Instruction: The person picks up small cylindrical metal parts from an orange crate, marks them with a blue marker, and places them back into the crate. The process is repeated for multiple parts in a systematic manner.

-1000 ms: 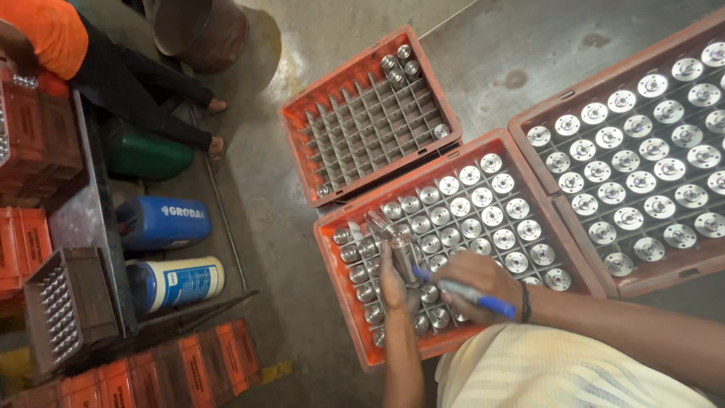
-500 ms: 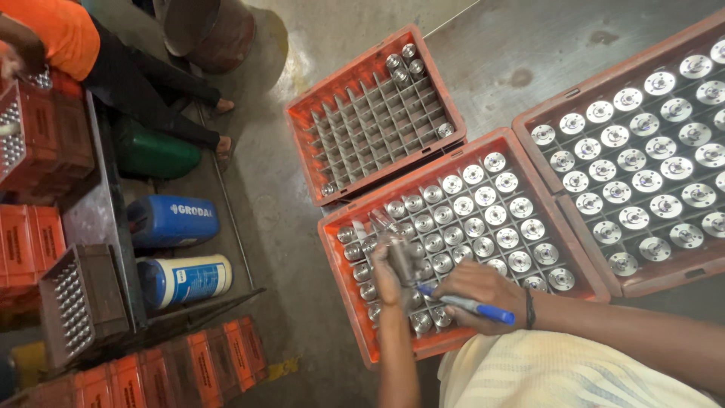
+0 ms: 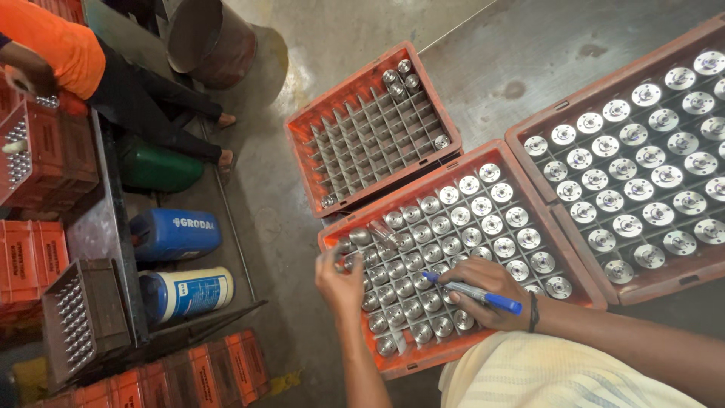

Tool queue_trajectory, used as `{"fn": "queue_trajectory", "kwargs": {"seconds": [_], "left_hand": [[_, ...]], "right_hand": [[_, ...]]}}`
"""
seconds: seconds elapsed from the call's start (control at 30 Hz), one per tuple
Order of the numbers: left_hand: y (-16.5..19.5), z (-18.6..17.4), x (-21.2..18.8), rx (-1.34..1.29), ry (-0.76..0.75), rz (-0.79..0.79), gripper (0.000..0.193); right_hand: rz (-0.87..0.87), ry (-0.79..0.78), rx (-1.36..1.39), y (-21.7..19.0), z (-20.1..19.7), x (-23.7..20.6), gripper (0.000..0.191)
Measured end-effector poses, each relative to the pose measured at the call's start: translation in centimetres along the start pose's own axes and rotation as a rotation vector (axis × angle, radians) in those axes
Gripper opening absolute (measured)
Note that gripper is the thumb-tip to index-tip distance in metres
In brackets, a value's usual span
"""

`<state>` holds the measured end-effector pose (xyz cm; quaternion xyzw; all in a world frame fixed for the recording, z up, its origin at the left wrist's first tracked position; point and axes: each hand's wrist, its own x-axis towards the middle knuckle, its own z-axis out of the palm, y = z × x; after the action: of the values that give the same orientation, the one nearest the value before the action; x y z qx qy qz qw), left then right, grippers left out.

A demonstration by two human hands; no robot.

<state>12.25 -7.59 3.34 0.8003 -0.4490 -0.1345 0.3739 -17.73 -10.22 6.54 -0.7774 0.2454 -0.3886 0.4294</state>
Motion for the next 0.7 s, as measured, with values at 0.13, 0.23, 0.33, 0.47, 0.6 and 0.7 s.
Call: {"fn": "queue_trajectory", "kwargs": {"seconds": [0.13, 0.23, 0.33, 0.47, 0.6, 0.7], "left_hand": [[0.6, 0.8, 0.4, 0.716, 0.058, 0.419, 0.056], [0.9, 0.1, 1.3, 0.671, -0.156, 0.158, 0.050], [0.7, -2.2, 1.3, 0.191, -0.205, 0.057, 0.037], [0.9, -0.4, -1.2, -1.256, -0.201, -0.227, 0.046], [1.4, 5.7, -4.9, -1.326, -0.246, -0.527, 0.031], [1.5, 8.0, -6.4, -1.212, -0.148, -0.728, 0.033]], "right_hand": [[-0.024, 0.020, 0.001, 0.1, 0.0, 0.1, 0.024], [0.000, 0.019, -0.010, 0.1, -0.3, -0.1, 0.024], [-0.035, 0.072, -0.044, 0.0, -0.6, -0.1, 0.024], [-0.154, -0.041, -0.082, -0.4, 0.1, 0.5, 0.023], [-0.412, -0.066, -0.149, -0.4, 0.9, 1.9, 0.026], [-0.196, 0.023, -0.098, -0.4, 0.8, 1.5, 0.024]]}}
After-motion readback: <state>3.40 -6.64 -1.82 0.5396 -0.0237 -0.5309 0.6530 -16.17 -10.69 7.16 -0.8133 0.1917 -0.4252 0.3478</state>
